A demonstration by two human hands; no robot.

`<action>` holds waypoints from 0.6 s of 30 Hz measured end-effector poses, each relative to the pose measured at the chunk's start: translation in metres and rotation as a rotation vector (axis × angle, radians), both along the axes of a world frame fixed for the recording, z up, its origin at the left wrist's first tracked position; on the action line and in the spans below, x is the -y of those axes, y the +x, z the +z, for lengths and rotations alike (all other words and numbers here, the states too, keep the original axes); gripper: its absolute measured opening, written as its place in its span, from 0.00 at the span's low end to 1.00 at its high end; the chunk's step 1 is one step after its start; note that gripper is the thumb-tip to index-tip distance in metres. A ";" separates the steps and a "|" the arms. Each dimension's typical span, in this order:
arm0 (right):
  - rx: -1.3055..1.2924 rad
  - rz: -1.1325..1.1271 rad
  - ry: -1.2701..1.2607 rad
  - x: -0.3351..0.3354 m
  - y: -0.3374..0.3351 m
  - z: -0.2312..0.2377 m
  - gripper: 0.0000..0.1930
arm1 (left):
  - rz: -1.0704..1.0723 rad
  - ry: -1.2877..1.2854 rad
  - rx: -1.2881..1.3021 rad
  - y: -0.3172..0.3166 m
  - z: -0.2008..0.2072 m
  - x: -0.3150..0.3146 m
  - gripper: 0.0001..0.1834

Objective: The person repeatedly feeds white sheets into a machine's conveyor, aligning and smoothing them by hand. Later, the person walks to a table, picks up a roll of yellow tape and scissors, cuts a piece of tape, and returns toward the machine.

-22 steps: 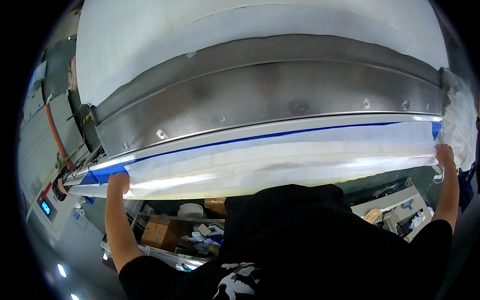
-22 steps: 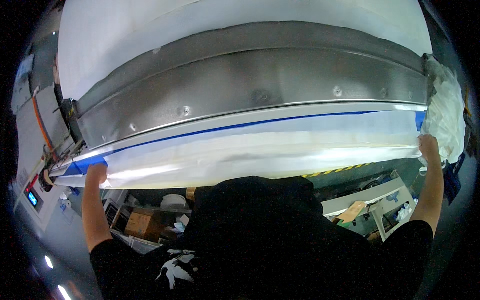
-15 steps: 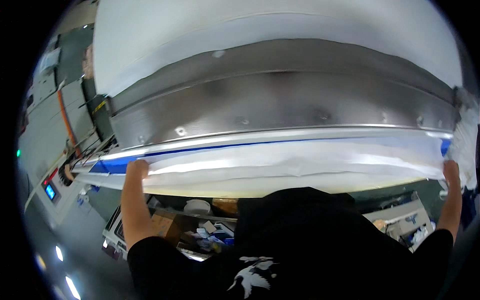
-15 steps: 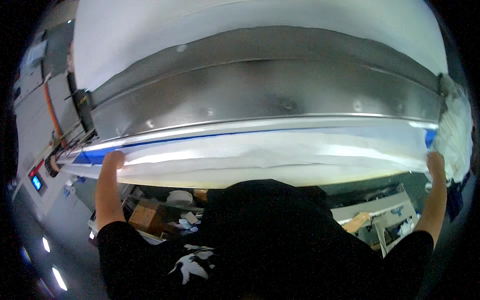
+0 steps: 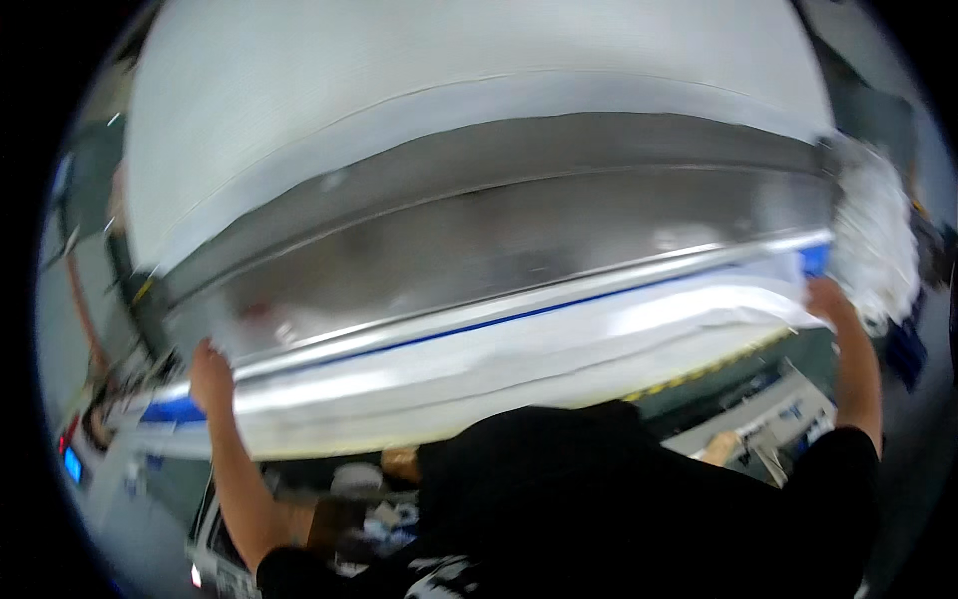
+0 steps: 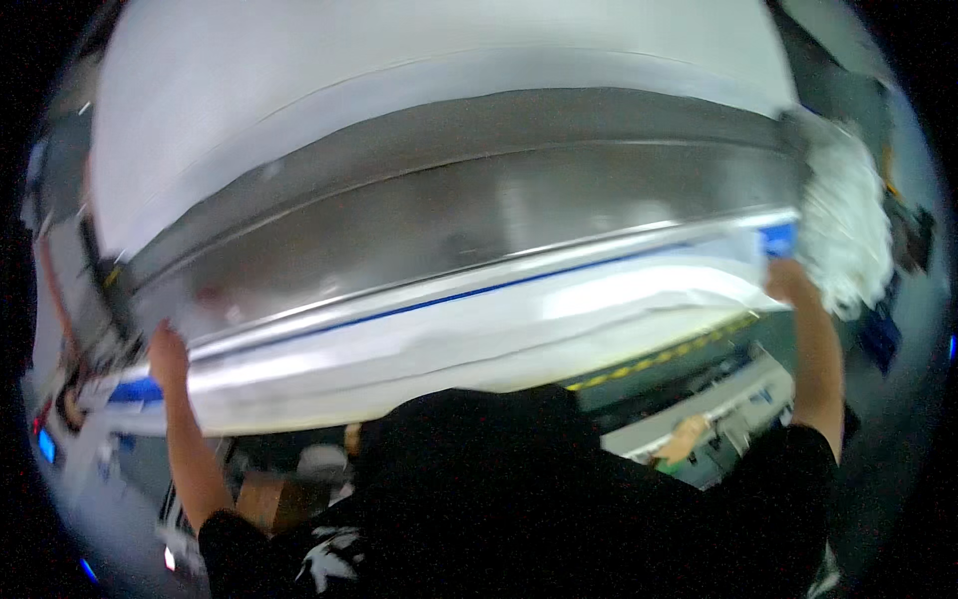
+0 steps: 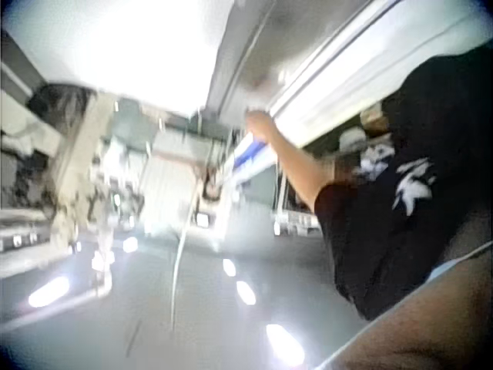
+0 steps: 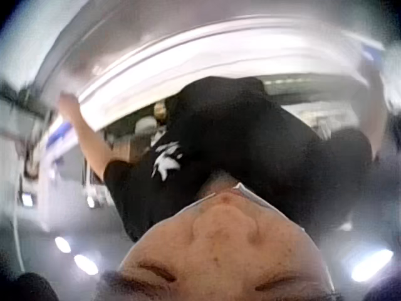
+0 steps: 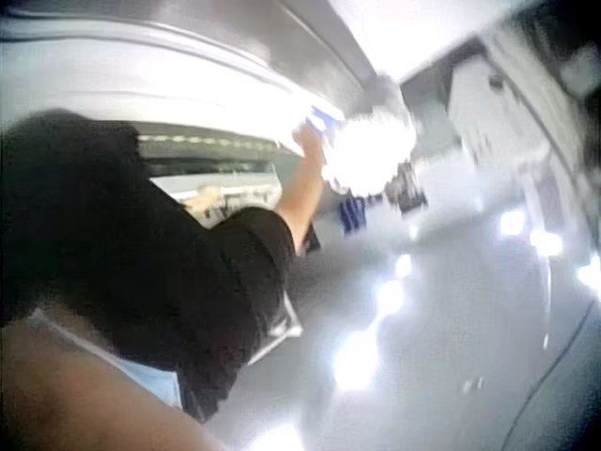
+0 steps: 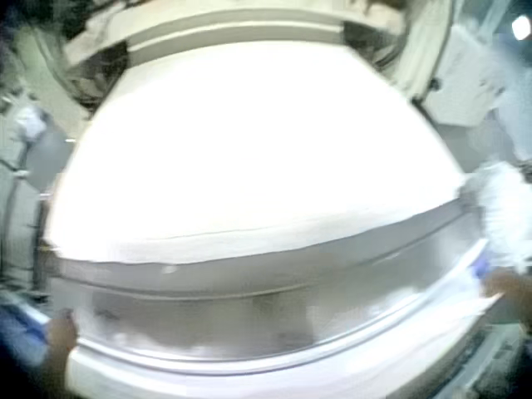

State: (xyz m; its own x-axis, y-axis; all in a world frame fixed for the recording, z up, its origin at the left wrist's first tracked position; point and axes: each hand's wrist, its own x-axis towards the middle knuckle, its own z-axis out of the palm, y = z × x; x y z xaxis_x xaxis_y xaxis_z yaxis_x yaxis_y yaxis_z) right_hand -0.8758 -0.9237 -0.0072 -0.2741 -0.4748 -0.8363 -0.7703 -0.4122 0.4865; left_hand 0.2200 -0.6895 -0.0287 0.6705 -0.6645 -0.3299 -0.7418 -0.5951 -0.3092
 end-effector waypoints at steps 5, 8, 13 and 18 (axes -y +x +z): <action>0.274 -0.105 0.002 0.008 0.099 0.024 0.23 | -0.111 -0.125 -0.116 -0.101 -0.010 0.042 0.16; 0.259 -0.050 -0.013 0.017 0.139 0.018 0.24 | -0.126 -0.143 -0.172 -0.124 -0.009 0.056 0.15; 0.432 -0.069 -0.258 0.019 0.149 0.005 0.27 | -0.064 -0.167 -0.183 -0.094 -0.015 0.052 0.17; 0.339 0.132 -0.289 0.008 0.167 -0.005 0.20 | -0.141 -0.404 -0.054 -0.032 -0.039 0.029 0.18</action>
